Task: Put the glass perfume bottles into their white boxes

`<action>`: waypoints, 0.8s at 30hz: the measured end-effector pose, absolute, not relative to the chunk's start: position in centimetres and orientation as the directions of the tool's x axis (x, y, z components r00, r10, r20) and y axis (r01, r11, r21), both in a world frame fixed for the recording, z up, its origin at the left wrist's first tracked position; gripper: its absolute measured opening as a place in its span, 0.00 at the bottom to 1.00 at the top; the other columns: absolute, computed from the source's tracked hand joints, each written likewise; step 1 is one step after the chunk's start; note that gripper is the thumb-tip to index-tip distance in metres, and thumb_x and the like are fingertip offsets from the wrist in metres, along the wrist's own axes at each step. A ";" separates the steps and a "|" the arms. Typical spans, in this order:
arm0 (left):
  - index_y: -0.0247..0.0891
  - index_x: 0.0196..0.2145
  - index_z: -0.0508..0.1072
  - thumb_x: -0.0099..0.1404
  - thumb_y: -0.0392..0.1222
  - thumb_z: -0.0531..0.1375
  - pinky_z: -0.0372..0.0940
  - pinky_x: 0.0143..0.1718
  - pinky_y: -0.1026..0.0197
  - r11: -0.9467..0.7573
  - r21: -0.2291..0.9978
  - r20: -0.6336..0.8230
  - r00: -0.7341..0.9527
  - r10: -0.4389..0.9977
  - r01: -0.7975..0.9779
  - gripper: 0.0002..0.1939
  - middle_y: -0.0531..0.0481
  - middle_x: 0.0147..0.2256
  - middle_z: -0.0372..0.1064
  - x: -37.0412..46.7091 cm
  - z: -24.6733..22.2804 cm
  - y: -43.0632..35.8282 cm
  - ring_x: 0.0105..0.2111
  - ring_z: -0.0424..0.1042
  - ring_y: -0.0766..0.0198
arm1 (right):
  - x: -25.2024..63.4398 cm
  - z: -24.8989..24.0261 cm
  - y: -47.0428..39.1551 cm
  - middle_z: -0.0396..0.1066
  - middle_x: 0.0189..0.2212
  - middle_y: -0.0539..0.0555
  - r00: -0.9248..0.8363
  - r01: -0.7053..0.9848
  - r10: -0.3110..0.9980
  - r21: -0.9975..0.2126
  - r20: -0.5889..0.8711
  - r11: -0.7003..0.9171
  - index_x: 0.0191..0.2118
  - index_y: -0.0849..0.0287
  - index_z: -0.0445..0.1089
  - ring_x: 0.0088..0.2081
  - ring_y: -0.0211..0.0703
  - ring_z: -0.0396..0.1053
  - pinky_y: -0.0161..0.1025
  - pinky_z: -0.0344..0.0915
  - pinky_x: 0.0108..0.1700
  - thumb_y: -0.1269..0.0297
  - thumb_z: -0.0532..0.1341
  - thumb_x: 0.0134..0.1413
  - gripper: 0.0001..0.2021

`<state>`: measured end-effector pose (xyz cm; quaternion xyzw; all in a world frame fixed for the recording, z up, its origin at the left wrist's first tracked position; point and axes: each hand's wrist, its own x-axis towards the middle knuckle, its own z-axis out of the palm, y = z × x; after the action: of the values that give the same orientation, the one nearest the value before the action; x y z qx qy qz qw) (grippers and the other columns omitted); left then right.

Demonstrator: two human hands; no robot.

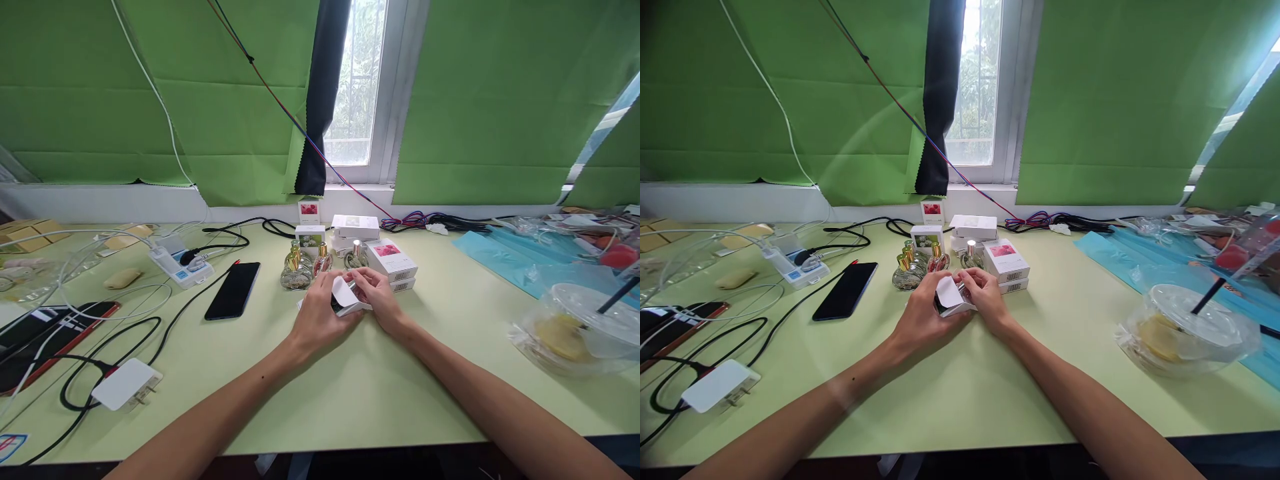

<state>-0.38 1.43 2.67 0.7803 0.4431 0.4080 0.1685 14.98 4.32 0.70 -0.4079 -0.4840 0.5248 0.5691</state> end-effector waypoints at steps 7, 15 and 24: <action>0.43 0.54 0.67 0.55 0.41 0.70 0.70 0.48 0.54 -0.572 0.618 0.534 0.246 0.809 0.540 0.30 0.47 0.50 0.70 -0.3 2.4 1.6 0.49 0.73 0.54 | 14.7 0.6 4.3 0.75 0.33 0.53 0.039 -0.123 0.971 -0.963 0.237 0.240 0.35 0.57 0.74 0.31 0.42 0.68 0.38 0.64 0.33 0.36 0.66 0.50 0.26; 0.42 0.53 0.64 0.53 0.43 0.72 0.70 0.42 0.57 -0.616 0.589 0.607 0.217 0.765 0.523 0.32 0.46 0.47 0.71 -0.3 1.6 2.0 0.43 0.73 0.56 | 15.0 1.0 4.3 0.66 0.26 0.49 0.083 -0.058 0.970 -0.970 0.230 0.235 0.37 0.56 0.74 0.27 0.40 0.61 0.38 0.57 0.30 0.33 0.57 0.58 0.28; 0.43 0.52 0.65 0.52 0.40 0.73 0.70 0.41 0.57 -0.635 0.577 0.645 0.191 0.740 0.514 0.32 0.46 0.46 0.70 -0.2 1.7 1.9 0.43 0.73 0.56 | 15.1 1.4 4.2 0.66 0.27 0.47 -0.013 -0.126 0.988 -0.980 0.156 0.153 0.38 0.54 0.71 0.29 0.40 0.62 0.37 0.57 0.31 0.36 0.58 0.58 0.24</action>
<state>-0.16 1.87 1.72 0.7627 0.4112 0.4854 0.1165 15.09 4.16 1.38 -0.4216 -0.5109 0.4956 0.5618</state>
